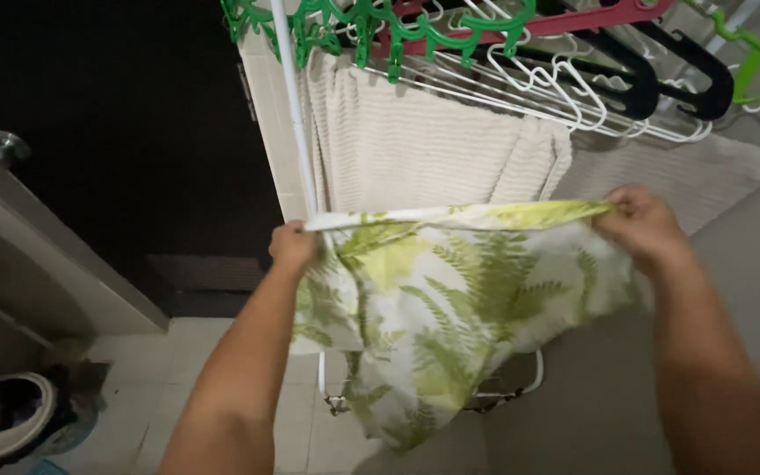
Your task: The person organizes various plastic hangers on a wall-mounted rack and a drying stand. They then pick up a patterned cloth, shake it out, and hang it on the drying rack using white plastic hooks.
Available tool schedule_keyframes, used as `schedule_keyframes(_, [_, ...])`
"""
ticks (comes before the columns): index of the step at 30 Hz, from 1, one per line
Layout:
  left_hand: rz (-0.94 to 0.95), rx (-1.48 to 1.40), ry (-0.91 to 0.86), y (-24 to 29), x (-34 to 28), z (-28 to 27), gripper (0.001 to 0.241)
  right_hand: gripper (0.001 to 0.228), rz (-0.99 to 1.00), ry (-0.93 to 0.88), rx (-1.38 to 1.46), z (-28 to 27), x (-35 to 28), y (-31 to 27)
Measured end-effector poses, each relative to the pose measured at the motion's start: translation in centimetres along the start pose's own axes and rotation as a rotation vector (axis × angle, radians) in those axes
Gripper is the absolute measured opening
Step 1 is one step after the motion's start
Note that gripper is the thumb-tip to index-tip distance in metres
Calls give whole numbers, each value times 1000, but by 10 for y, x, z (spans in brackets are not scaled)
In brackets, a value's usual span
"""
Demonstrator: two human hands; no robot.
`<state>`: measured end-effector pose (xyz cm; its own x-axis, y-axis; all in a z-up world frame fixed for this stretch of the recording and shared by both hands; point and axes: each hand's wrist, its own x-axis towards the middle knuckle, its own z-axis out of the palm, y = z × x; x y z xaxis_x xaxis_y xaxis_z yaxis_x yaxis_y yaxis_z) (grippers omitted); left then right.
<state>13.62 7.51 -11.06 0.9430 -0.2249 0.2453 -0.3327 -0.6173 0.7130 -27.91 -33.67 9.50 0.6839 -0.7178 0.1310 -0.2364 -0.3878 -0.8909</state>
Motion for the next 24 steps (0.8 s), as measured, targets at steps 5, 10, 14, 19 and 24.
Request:
schedule_keyframes(5, [-289, -475, -72, 4, 24, -19, 26, 33, 78, -489, 295, 2, -25, -44])
schedule_keyframes(10, [-481, -616, -55, -7, 46, 7, 31, 24, 345, -210, -119, 59, -53, -144])
schedule_keyframes(14, [24, -658, -352, 29, 39, 50, 66, 22, -55, -362, 225, 92, -20, -114])
schedule_keyframes(19, [401, -770, -800, 137, -24, 2, 52, 21, 93, -375, 309, 162, -29, -139])
schedule_keyframes(24, [297, -1075, -1087, 171, -46, -36, 46, 15, 28, -518, 444, 205, -23, -128])
